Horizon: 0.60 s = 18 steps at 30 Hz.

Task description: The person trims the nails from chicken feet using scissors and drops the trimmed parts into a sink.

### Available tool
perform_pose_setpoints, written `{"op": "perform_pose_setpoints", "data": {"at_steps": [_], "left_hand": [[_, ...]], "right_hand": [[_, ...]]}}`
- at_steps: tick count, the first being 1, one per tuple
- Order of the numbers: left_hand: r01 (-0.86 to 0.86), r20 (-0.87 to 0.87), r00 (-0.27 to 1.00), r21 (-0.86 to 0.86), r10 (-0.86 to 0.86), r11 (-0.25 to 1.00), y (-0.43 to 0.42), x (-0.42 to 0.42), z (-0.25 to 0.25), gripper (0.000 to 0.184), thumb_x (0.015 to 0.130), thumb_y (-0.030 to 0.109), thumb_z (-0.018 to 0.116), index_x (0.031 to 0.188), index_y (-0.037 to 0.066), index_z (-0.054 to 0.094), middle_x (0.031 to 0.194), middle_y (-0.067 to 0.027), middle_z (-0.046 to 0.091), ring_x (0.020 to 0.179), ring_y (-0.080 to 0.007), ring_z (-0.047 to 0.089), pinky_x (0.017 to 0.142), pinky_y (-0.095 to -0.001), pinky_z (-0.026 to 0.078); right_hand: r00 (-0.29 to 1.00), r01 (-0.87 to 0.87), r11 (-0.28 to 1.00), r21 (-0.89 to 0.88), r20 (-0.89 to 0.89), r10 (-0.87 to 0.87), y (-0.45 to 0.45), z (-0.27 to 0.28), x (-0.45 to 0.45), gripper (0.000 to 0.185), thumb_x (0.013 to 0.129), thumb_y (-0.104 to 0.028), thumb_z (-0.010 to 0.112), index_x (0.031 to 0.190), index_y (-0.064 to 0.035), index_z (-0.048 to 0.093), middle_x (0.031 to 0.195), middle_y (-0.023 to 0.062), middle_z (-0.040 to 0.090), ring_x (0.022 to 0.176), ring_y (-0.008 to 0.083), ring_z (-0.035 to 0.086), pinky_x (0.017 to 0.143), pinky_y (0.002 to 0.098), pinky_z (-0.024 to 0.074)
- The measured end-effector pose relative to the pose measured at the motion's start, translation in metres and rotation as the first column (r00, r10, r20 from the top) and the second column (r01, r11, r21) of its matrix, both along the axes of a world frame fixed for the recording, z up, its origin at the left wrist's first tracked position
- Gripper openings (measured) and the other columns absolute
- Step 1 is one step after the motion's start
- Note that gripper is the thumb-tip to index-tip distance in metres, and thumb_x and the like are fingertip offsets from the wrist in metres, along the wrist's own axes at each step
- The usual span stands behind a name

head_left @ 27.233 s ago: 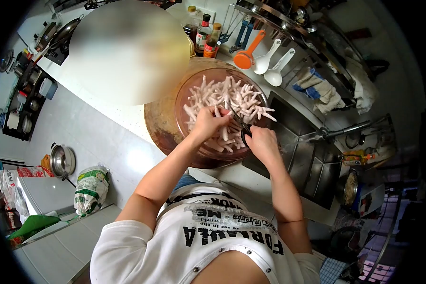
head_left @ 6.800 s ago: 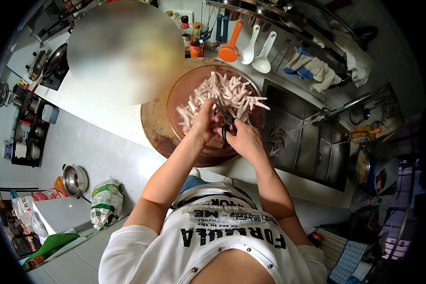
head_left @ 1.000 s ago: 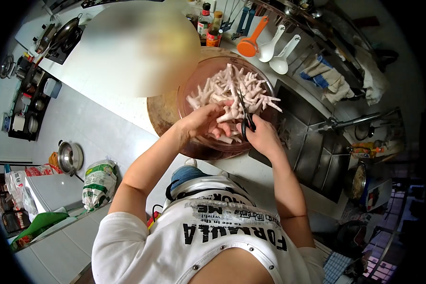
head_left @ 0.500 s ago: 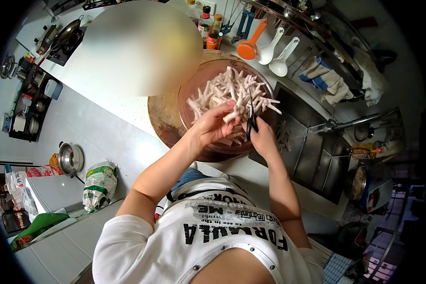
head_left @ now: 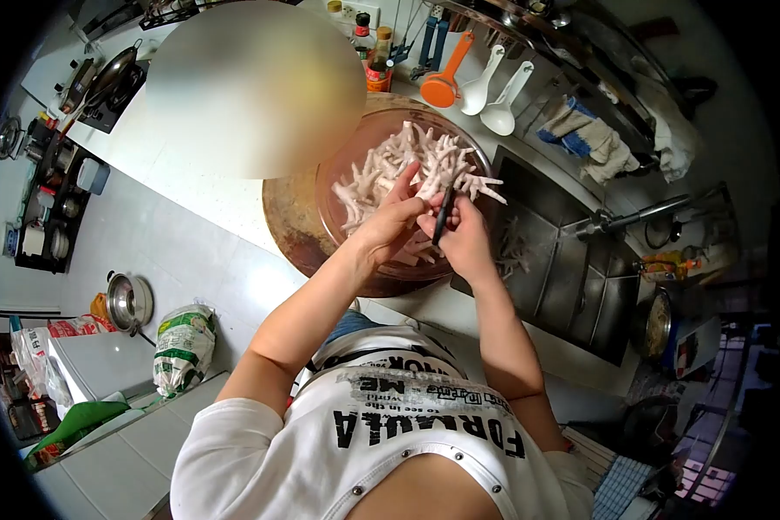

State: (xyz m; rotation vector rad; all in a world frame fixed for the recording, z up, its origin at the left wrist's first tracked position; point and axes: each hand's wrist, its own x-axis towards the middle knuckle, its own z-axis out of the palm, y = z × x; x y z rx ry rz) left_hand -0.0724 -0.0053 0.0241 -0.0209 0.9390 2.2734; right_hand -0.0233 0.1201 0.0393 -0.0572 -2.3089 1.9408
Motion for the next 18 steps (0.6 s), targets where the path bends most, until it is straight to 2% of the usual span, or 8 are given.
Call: {"op": "perform_pose_setpoints", "data": {"at_steps": [1, 3, 5, 6, 11, 13, 17, 18], "left_hand": [[0.027, -0.026, 0.999, 0.03, -0.026, 0.999, 0.0, -0.002, -0.006, 0.074, 0.078, 0.003, 0.05, 0.141, 0.017, 0.014, 0.129, -0.0033, 0.037, 0.112, -0.0123, 0.047, 0.085, -0.0311, 0.041], [0.026, -0.012, 1.0, 0.022, -0.025, 0.999, 0.003, -0.002, -0.013, 0.072, 0.079, 0.006, 0.052, 0.14, 0.017, 0.015, 0.13, -0.0031, 0.039, 0.107, -0.0107, 0.048, 0.083, -0.0316, 0.041], [0.183, 0.014, 0.982, 0.148, -0.187, 0.972, 0.001, -0.003, -0.015, 0.062, 0.08, 0.009, 0.053, 0.135, 0.017, 0.024, 0.117, -0.0029, 0.048, 0.094, -0.0099, 0.051, 0.076, -0.0301, 0.043], [0.105, 0.048, 0.993, 0.021, -0.106, 0.994, 0.002, 0.0, -0.008, 0.05, 0.081, 0.01, 0.053, 0.125, 0.016, 0.032, 0.096, -0.0023, 0.053, 0.073, -0.0093, 0.052, 0.06, -0.0259, 0.043], [0.272, -0.248, 0.934, 0.03, -0.257, 0.962, -0.011, -0.003, -0.009, 0.036, 0.085, 0.015, 0.056, 0.117, 0.013, 0.04, 0.089, -0.0032, 0.056, 0.056, -0.0089, 0.051, 0.045, -0.0184, 0.04], [0.306, -0.262, 0.907, -0.131, -0.331, 0.943, -0.009, -0.006, -0.014, 0.029, 0.086, 0.02, 0.057, 0.111, 0.01, 0.045, 0.083, -0.0021, 0.057, 0.058, -0.0078, 0.054, 0.045, -0.0177, 0.042], [0.168, -0.069, 0.983, -0.006, -0.168, 0.986, 0.001, -0.007, -0.019, 0.011, 0.085, 0.016, 0.059, 0.089, 0.007, 0.055, 0.076, -0.0016, 0.059, 0.055, -0.0067, 0.054, 0.043, -0.0176, 0.045], [0.046, -0.08, 0.996, 0.047, -0.042, 0.998, 0.005, -0.005, -0.02, 0.009, 0.083, 0.013, 0.061, 0.087, 0.006, 0.056, 0.077, -0.0027, 0.06, 0.054, -0.0085, 0.055, 0.044, -0.0191, 0.046]], "right_hand": [[1.0, 0.001, 1.0, 0.001, 0.002, -0.001, 0.001, -0.001, -0.001, 0.018, 0.078, -0.009, 0.067, 0.089, -0.0033, 0.054, 0.072, -0.001, 0.053, 0.063, 0.0042, 0.049, 0.057, 0.0208, 0.0438], [0.99, 0.07, 0.996, 0.059, -0.126, -0.062, 0.001, -0.001, -0.007, 0.012, 0.077, -0.005, 0.064, 0.085, -0.0032, 0.056, 0.069, -0.0016, 0.053, 0.061, 0.0042, 0.049, 0.057, 0.0199, 0.0425], [0.999, 0.043, 0.997, -0.063, 0.025, -0.041, 0.007, 0.009, -0.006, 0.01, 0.075, -0.002, 0.063, 0.083, -0.0004, 0.056, 0.068, 0.0012, 0.058, 0.063, 0.0071, 0.056, 0.058, 0.0215, 0.0454], [1.0, -0.002, 0.998, -0.059, -0.006, 0.002, 0.015, 0.005, -0.008, 0.01, 0.075, -0.002, 0.063, 0.083, -0.0008, 0.057, 0.069, 0.0004, 0.058, 0.063, 0.0066, 0.055, 0.059, 0.0209, 0.045], [0.987, -0.157, 0.98, -0.122, -0.043, 0.153, 0.04, 0.01, -0.018, 0.014, 0.075, -0.007, 0.067, 0.084, -0.0041, 0.057, 0.076, -0.0028, 0.055, 0.069, 0.0048, 0.05, 0.064, 0.0189, 0.0416], [0.986, -0.165, 0.978, -0.126, -0.015, 0.164, 0.041, 0.012, -0.02, 0.013, 0.076, -0.006, 0.066, 0.085, -0.0038, 0.057, 0.077, -0.0026, 0.056, 0.07, 0.0048, 0.051, 0.064, 0.0193, 0.0422], [0.992, -0.113, 0.977, -0.181, 0.037, 0.121, 0.03, 0.008, -0.017, 0.011, 0.076, -0.006, 0.066, 0.082, -0.0036, 0.057, 0.074, -0.0026, 0.056, 0.069, 0.0048, 0.05, 0.061, 0.0215, 0.0418], [0.997, -0.07, 0.997, 0.023, 0.029, 0.07, 0.034, 0.007, -0.015, 0.016, 0.076, -0.011, 0.068, 0.084, -0.0019, 0.056, 0.072, -0.0001, 0.056, 0.068, 0.0066, 0.052, 0.061, 0.0235, 0.0423]]}}
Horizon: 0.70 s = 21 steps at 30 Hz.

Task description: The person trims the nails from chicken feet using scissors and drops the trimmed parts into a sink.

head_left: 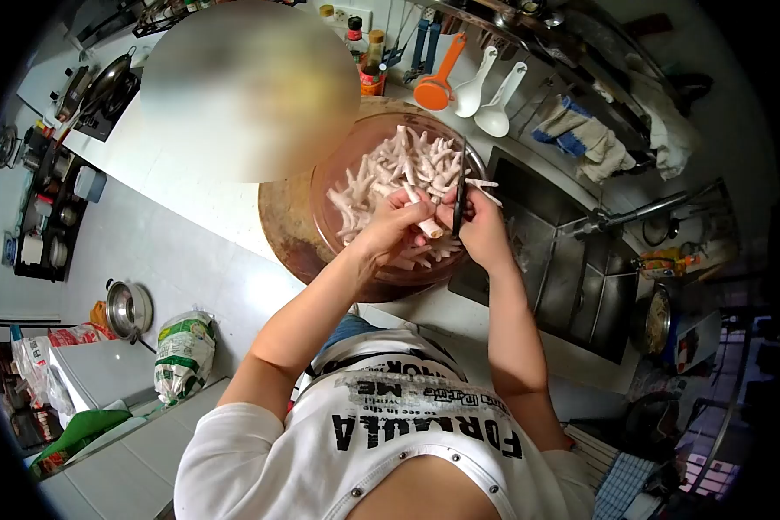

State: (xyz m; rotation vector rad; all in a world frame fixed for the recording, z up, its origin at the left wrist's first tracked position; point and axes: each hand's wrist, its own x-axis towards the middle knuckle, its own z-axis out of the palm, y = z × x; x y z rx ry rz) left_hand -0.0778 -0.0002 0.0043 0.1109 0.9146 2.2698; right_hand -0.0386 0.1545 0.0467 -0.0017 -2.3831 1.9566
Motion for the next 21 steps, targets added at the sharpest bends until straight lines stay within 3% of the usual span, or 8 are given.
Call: {"op": "perform_pose_setpoints", "data": {"at_steps": [2, 4, 6, 8, 10, 12, 21], "left_hand": [[-0.068, -0.024, 0.997, -0.044, 0.067, 0.997, -0.002, -0.001, 0.0, 0.009, 0.082, 0.011, 0.061, 0.087, 0.006, 0.056, 0.077, -0.0032, 0.06, 0.055, -0.0094, 0.056, 0.044, -0.02, 0.047], [-0.199, -0.083, 0.979, -0.134, 0.189, 0.971, -0.003, 0.002, 0.01, 0.008, 0.079, 0.006, 0.061, 0.085, 0.005, 0.056, 0.076, -0.0043, 0.06, 0.056, -0.0108, 0.056, 0.045, -0.022, 0.048], [-0.191, -0.135, 0.976, -0.165, 0.169, 0.968, -0.005, 0.001, 0.006, 0.006, 0.08, 0.007, 0.059, 0.085, 0.005, 0.056, 0.077, -0.0035, 0.059, 0.062, -0.0107, 0.057, 0.048, -0.0235, 0.049], [-0.177, -0.184, 0.973, -0.197, 0.141, 0.964, -0.004, 0.002, 0.004, 0.004, 0.082, 0.007, 0.058, 0.085, 0.006, 0.056, 0.078, -0.0026, 0.058, 0.069, -0.0106, 0.057, 0.05, -0.0251, 0.051], [-0.188, -0.143, 0.975, -0.139, 0.168, 0.972, -0.002, 0.002, 0.004, 0.006, 0.077, 0.002, 0.059, 0.081, 0.004, 0.054, 0.072, -0.0048, 0.059, 0.056, -0.0093, 0.055, 0.046, -0.0218, 0.048], [-0.189, -0.183, 0.97, -0.146, 0.161, 0.971, -0.003, 0.002, 0.002, 0.006, 0.077, 0.001, 0.058, 0.08, 0.003, 0.054, 0.072, -0.005, 0.059, 0.055, -0.0092, 0.055, 0.046, -0.0214, 0.047], [-0.14, -0.325, 0.945, -0.265, 0.048, 0.954, -0.006, 0.001, 0.005, 0.004, 0.078, 0.002, 0.057, 0.079, 0.002, 0.053, 0.067, -0.0056, 0.059, 0.047, -0.0099, 0.053, 0.042, -0.021, 0.044]], "right_hand": [[0.997, 0.079, 0.935, 0.345, -0.04, -0.069, 0.006, 0.001, 0.009, 0.03, 0.075, -0.023, 0.07, 0.082, 0.0007, 0.053, 0.065, 0.0085, 0.055, 0.062, 0.015, 0.054, 0.058, 0.0303, 0.0425], [0.997, 0.013, 0.897, 0.442, 0.061, -0.045, 0.006, 0.014, 0.023, 0.033, 0.074, -0.027, 0.07, 0.08, 0.0005, 0.052, 0.065, 0.0106, 0.055, 0.061, 0.0199, 0.054, 0.058, 0.0321, 0.0427], [0.987, -0.08, 0.785, 0.615, 0.158, -0.024, 0.002, 0.03, 0.035, 0.041, 0.074, -0.037, 0.068, 0.075, -0.0004, 0.049, 0.065, 0.0137, 0.056, 0.059, 0.0308, 0.055, 0.058, 0.0365, 0.0432], [0.98, -0.111, 0.709, 0.696, 0.196, -0.04, -0.001, 0.03, 0.041, 0.035, 0.074, -0.033, 0.065, 0.075, -0.002, 0.049, 0.067, 0.0141, 0.058, 0.065, 0.0341, 0.058, 0.061, 0.0409, 0.0442], [0.982, -0.106, 0.675, 0.73, 0.185, -0.046, 0.001, 0.023, 0.044, 0.033, 0.074, -0.031, 0.065, 0.076, -0.0025, 0.049, 0.068, 0.0143, 0.059, 0.066, 0.0343, 0.059, 0.061, 0.042, 0.0446], [0.997, -0.041, 0.648, 0.76, 0.071, -0.02, 0.002, 0.017, 0.045, 0.036, 0.075, -0.032, 0.065, 0.073, -0.0011, 0.047, 0.066, 0.0163, 0.057, 0.066, 0.0366, 0.056, 0.06, 0.0419, 0.0426], [0.988, -0.096, 0.638, 0.764, 0.152, -0.033, -0.001, 0.025, 0.046, 0.031, 0.074, -0.03, 0.064, 0.077, -0.0024, 0.05, 0.068, 0.0153, 0.06, 0.068, 0.0361, 0.059, 0.066, 0.0443, 0.0449]]}}
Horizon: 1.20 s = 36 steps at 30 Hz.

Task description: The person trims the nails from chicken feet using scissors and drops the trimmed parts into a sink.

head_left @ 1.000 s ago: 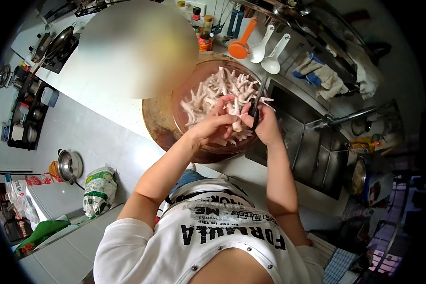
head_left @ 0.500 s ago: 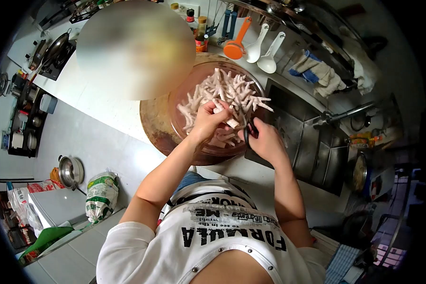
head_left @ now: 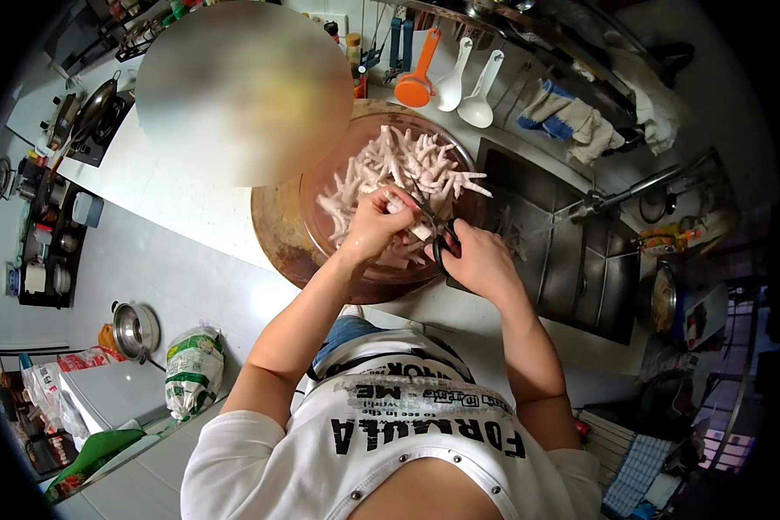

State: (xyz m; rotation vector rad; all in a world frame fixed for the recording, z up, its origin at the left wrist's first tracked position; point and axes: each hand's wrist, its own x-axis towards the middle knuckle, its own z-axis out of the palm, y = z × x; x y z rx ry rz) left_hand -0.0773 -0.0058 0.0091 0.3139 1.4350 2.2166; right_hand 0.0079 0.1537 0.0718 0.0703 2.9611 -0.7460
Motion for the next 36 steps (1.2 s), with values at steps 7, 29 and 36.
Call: {"op": "perform_pose_setpoints", "data": {"at_steps": [7, 29, 36], "left_hand": [[-0.023, -0.001, 1.0, 0.014, 0.023, 1.0, 0.004, 0.002, -0.009, 0.006, 0.076, 0.001, 0.059, 0.079, 0.003, 0.054, 0.065, -0.0017, 0.056, 0.048, -0.0068, 0.052, 0.043, -0.0199, 0.042], [0.064, 0.152, 0.986, 0.042, -0.07, 0.997, 0.007, 0.002, -0.006, 0.011, 0.082, 0.006, 0.05, 0.093, 0.008, 0.048, 0.082, -0.0024, 0.055, 0.066, -0.0128, 0.055, 0.049, -0.0273, 0.05], [0.024, -0.167, 0.984, -0.244, -0.066, 0.97, -0.001, -0.008, -0.009, 0.017, 0.092, 0.017, 0.041, 0.104, 0.006, 0.049, 0.08, -0.0006, 0.052, 0.062, -0.0106, 0.051, 0.049, -0.0231, 0.047]], "right_hand": [[0.99, -0.038, 0.987, 0.158, -0.126, 0.059, 0.003, -0.012, 0.001, 0.033, 0.073, -0.032, 0.064, 0.078, -0.0019, 0.052, 0.068, 0.0163, 0.06, 0.072, 0.0357, 0.06, 0.07, 0.044, 0.0446], [0.998, 0.051, 0.99, -0.13, 0.037, -0.047, 0.019, -0.027, 0.0, 0.037, 0.079, -0.032, 0.063, 0.077, 0.0026, 0.05, 0.067, 0.0214, 0.056, 0.066, 0.0394, 0.055, 0.06, 0.0418, 0.0417], [0.994, 0.111, 0.989, -0.102, 0.004, -0.111, 0.011, -0.016, -0.003, 0.042, 0.076, -0.04, 0.064, 0.074, -0.0002, 0.051, 0.067, 0.0175, 0.058, 0.067, 0.0351, 0.058, 0.061, 0.0403, 0.0438]]}}
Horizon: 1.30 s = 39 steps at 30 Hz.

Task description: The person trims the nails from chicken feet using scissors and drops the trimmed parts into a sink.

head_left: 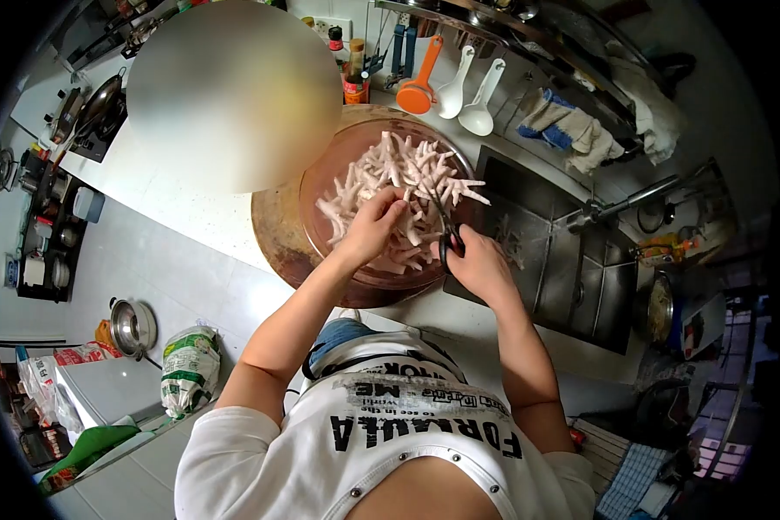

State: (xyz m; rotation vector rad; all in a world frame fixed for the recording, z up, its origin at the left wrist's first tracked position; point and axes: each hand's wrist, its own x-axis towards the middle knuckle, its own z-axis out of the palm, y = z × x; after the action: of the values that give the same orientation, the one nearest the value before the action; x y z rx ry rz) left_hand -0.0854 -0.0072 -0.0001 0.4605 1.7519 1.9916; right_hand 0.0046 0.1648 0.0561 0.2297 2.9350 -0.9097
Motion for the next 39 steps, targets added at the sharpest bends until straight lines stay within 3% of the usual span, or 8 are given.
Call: {"op": "perform_pose_setpoints", "data": {"at_steps": [3, 5, 9, 14, 18, 29, 33, 39], "left_hand": [[-0.088, 0.002, 0.996, -0.113, 0.089, 0.99, 0.002, 0.006, 0.007, 0.019, 0.091, 0.017, 0.047, 0.101, 0.003, 0.053, 0.076, -0.0031, 0.054, 0.062, -0.0111, 0.052, 0.051, -0.0268, 0.046], [-0.183, -0.219, 0.966, -0.188, 0.14, 0.965, 0.002, 0.007, 0.004, 0.018, 0.088, 0.017, 0.053, 0.095, 0.0, 0.057, 0.071, -0.0086, 0.058, 0.06, -0.0146, 0.053, 0.053, -0.0312, 0.045], [-0.256, -0.341, 0.928, -0.287, 0.151, 0.923, 0.003, 0.012, 0.006, 0.018, 0.088, 0.016, 0.055, 0.093, -0.002, 0.058, 0.067, -0.0058, 0.056, 0.056, -0.0107, 0.05, 0.05, -0.0263, 0.043], [-0.447, -0.513, 0.829, -0.371, 0.222, 0.814, 0.004, 0.019, 0.016, 0.016, 0.082, 0.013, 0.06, 0.085, -0.002, 0.061, 0.071, -0.016, 0.058, 0.061, -0.0258, 0.057, 0.057, -0.0326, 0.044], [-0.563, -0.628, 0.724, -0.3, 0.285, 0.77, 0.006, 0.024, 0.014, 0.013, 0.081, 0.014, 0.061, 0.085, 0.002, 0.063, 0.073, -0.0146, 0.057, 0.063, -0.028, 0.058, 0.057, -0.0329, 0.045], [-0.577, -0.749, 0.622, -0.241, 0.228, 0.781, 0.003, 0.022, 0.002, 0.011, 0.076, 0.017, 0.064, 0.081, 0.008, 0.064, 0.074, -0.0091, 0.054, 0.059, -0.028, 0.057, 0.055, -0.0355, 0.046], [-0.559, -0.672, 0.698, -0.294, 0.248, 0.775, 0.006, 0.021, -0.003, 0.014, 0.077, 0.017, 0.064, 0.087, 0.006, 0.066, 0.077, -0.0096, 0.056, 0.065, -0.0234, 0.059, 0.06, -0.0325, 0.046], [-0.486, -0.646, 0.742, -0.334, 0.179, 0.808, 0.001, 0.017, 0.006, 0.033, 0.075, 0.015, 0.065, 0.107, 0.012, 0.06, 0.077, -0.007, 0.058, 0.063, -0.0244, 0.059, 0.059, -0.0344, 0.047]], "right_hand": [[1.0, -0.016, 0.994, 0.106, -0.005, 0.017, -0.011, 0.003, -0.003, 0.038, 0.076, -0.038, 0.063, 0.076, -0.0014, 0.051, 0.069, 0.016, 0.06, 0.069, 0.035, 0.059, 0.065, 0.0423, 0.0448], [0.997, -0.054, 0.979, 0.197, -0.036, 0.063, -0.013, -0.003, -0.007, 0.034, 0.074, -0.033, 0.063, 0.08, -0.001, 0.052, 0.071, 0.0167, 0.061, 0.071, 0.0353, 0.06, 0.068, 0.0452, 0.0457], [0.997, -0.067, 0.961, 0.268, -0.029, 0.077, -0.02, -0.006, -0.011, 0.034, 0.073, -0.032, 0.063, 0.08, -0.0002, 0.052, 0.071, 0.0187, 0.061, 0.071, 0.0355, 0.06, 0.069, 0.045, 0.046], [0.983, -0.079, 0.918, 0.389, -0.125, 0.138, -0.023, -0.006, -0.01, 0.036, 0.072, -0.033, 0.065, 0.08, -0.0001, 0.053, 0.071, 0.0188, 0.062, 0.072, 0.0339, 0.061, 0.07, 0.0434, 0.0465], [0.985, -0.079, 0.916, 0.393, -0.108, 0.132, -0.026, -0.004, -0.012, 0.036, 0.072, -0.033, 0.065, 0.08, 0.0001, 0.053, 0.07, 0.0188, 0.062, 0.073, 0.0329, 0.061, 0.07, 0.0425, 0.0466], [0.991, -0.115, 0.935, 0.337, -0.028, 0.132, -0.022, -0.011, -0.002, 0.028, 0.076, -0.026, 0.062, 0.073, 0.0005, 0.056, 0.064, 0.021, 0.059, 0.067, 0.0356, 0.06, 0.065, 0.0438, 0.0469], [0.994, -0.098, 0.944, 0.315, -0.023, 0.111, -0.019, -0.017, -0.003, 0.029, 0.077, -0.027, 0.061, 0.071, 0.0013, 0.055, 0.065, 0.0214, 0.059, 0.067, 0.0362, 0.06, 0.064, 0.0449, 0.0464], [1.0, -0.02, 1.0, -0.016, 0.007, 0.021, -0.017, -0.014, -0.013, 0.034, 0.082, -0.029, 0.061, 0.079, 0.0042, 0.059, 0.063, 0.0177, 0.06, 0.063, 0.0296, 0.061, 0.061, 0.0366, 0.0463]]}}
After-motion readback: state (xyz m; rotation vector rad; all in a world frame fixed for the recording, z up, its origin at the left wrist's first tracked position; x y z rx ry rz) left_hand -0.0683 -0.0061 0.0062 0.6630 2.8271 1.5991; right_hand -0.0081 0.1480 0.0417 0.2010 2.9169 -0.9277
